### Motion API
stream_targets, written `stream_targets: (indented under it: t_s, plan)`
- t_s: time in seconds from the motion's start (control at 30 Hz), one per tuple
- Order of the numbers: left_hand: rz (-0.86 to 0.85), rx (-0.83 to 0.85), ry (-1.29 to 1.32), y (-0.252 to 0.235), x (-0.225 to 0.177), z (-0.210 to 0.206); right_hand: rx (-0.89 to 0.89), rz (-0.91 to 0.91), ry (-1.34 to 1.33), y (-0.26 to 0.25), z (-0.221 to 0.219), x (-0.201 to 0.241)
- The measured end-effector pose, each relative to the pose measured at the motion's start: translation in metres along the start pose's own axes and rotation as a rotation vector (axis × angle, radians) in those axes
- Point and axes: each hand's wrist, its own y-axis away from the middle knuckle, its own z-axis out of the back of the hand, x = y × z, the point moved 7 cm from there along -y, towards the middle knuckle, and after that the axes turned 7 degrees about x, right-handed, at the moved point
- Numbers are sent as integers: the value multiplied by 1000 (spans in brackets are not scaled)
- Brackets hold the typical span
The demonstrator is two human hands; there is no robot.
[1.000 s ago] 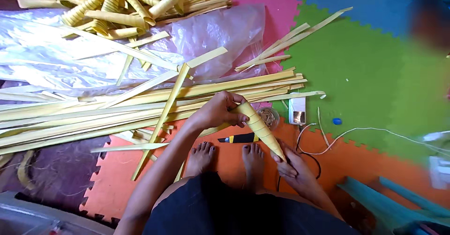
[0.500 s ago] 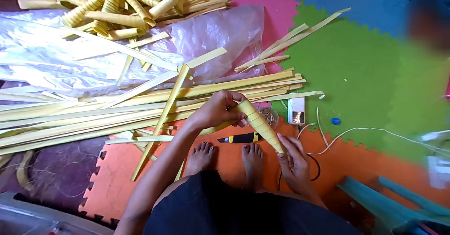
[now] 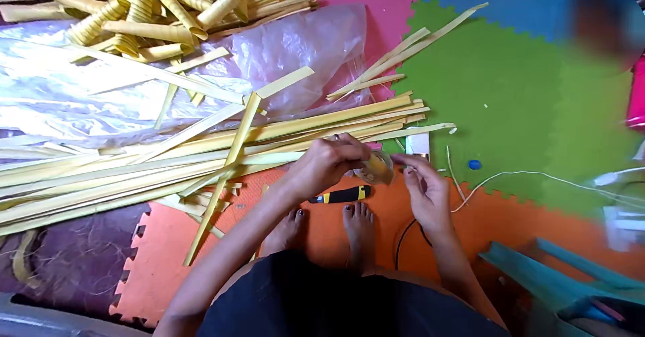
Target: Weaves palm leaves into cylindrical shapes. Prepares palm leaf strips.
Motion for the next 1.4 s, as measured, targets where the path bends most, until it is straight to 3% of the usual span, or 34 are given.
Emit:
stream_targets:
  t_s: [0.13, 0.27, 0.43, 0.53, 0.63, 0.77, 0.9, 1.23, 1.4]
  plan:
    - [120, -87, -87, -8, -9, -9, -65, 131, 70, -36, -17, 46]
    - [318, -116, -25, -2, -2, -6, -160, 122, 29, -45, -32, 39]
    - [453, -10, 244, 11, 64, -19, 108, -92, -89, -49, -44, -15]
    - [484, -41, 439, 23, 86, -9, 241, -268, 172, -47, -38, -62]
    - [540, -120, 536, 34, 80, 17, 294, -379, 345, -35, -45, -86]
    - [465, -229, 638, 42, 74, 39, 361, -452, 437, -30, -63, -96]
    - [343, -230, 631, 43, 71, 41, 404, -469, 512, -31, -75, -96]
    - [437, -248, 560, 39, 71, 32, 361, -366, 415, -21, -62, -91]
    - [406, -216, 558, 36, 65, 30, 606, -458, 461, -23, -76, -101]
